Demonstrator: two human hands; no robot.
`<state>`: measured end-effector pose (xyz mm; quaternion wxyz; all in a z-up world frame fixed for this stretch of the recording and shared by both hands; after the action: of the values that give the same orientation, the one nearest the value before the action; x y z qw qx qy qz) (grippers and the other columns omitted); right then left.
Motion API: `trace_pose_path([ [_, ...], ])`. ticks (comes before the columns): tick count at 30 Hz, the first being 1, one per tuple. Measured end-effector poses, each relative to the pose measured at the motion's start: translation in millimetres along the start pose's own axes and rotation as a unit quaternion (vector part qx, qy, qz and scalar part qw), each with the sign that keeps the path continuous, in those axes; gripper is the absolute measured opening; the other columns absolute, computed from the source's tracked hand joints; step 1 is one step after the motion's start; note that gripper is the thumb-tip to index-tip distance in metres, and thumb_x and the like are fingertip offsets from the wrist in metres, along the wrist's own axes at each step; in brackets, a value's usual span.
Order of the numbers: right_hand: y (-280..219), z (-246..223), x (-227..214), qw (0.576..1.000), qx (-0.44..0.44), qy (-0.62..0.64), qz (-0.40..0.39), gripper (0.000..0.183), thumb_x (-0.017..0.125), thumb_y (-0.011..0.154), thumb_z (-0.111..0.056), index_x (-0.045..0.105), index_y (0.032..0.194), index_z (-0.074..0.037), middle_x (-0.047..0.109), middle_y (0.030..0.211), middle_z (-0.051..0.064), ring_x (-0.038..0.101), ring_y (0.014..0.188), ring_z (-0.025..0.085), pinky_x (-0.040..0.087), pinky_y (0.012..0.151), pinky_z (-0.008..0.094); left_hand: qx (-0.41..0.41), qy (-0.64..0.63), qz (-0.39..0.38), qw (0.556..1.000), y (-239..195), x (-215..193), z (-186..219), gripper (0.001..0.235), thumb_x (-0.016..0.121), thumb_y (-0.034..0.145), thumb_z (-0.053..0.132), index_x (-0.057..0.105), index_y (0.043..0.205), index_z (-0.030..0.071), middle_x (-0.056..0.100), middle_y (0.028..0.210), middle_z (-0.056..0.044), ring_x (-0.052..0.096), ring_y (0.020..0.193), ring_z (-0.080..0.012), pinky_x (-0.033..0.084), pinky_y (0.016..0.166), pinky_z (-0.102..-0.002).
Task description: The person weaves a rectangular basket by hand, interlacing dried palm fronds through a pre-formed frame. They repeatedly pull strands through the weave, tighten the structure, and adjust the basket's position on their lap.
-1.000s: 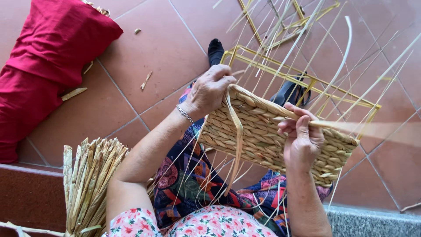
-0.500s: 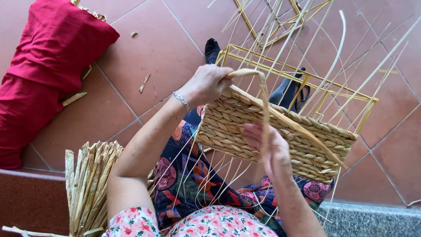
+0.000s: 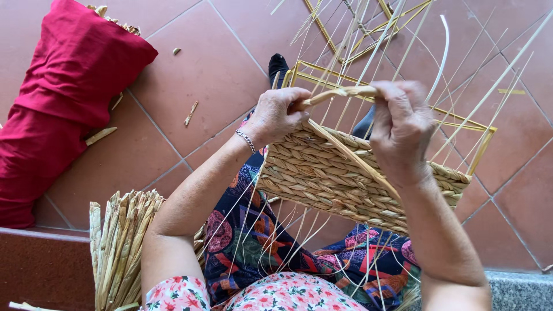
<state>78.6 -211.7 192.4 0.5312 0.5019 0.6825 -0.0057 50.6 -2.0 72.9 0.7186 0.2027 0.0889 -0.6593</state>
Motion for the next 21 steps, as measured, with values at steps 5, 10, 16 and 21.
trace_pose_path([
  [5,40.2,-14.2,-9.1,0.899,-0.254,-0.353,0.051,0.009,0.074,0.096,-0.013,0.080,0.103,-0.017,0.076,0.087,-0.004,0.064,0.072,0.020,0.047,0.065,0.032,0.063,0.090,-0.039,0.993,-1.4,3.2,2.5,0.021,0.083,0.079,0.021,0.069,0.087,0.007,0.065,0.082,-0.010,0.066,0.073,-0.0231,0.055,0.069,-0.037],
  [10,37.6,73.3,-7.4,0.864,0.198,-0.240,-0.395,0.021,0.061,0.104,-0.038,0.079,0.112,-0.030,0.079,0.084,0.001,0.069,0.075,0.019,0.054,0.077,0.039,0.020,0.094,-0.024,0.995,4.5,3.8,-5.9,0.019,0.069,0.102,0.027,0.069,0.095,0.009,0.066,0.085,-0.008,0.067,0.074,-0.0199,0.055,0.071,-0.036],
  [16,-1.8,71.6,8.7,0.940,0.098,-0.100,-0.311,0.032,0.072,0.094,-0.035,0.074,0.122,-0.021,0.078,0.101,0.005,0.074,0.086,0.019,0.060,0.081,0.037,-0.002,-0.070,0.035,0.997,-1.1,-12.4,-4.1,0.008,0.061,0.102,0.013,0.068,0.103,0.009,0.063,0.099,-0.007,0.067,0.070,-0.0208,0.057,0.065,-0.033],
  [21,-14.9,30.8,66.5,0.988,-0.044,-0.036,-0.146,0.032,0.074,0.099,-0.036,0.063,0.114,-0.010,0.074,0.087,0.008,0.072,0.074,0.022,0.055,0.067,0.038,0.189,0.129,0.017,0.973,-16.9,-7.4,10.3,0.020,0.074,0.087,0.002,0.058,0.099,0.005,0.062,0.096,-0.010,0.068,0.084,-0.0310,0.056,0.071,-0.039],
])
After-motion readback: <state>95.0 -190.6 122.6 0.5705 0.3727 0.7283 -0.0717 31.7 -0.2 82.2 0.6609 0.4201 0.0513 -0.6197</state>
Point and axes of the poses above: each hand's wrist, its own y-axis towards the middle knuckle, its own x-axis out of the palm, z = x × y, the point moved 4 cm from there along y, towards the middle knuckle
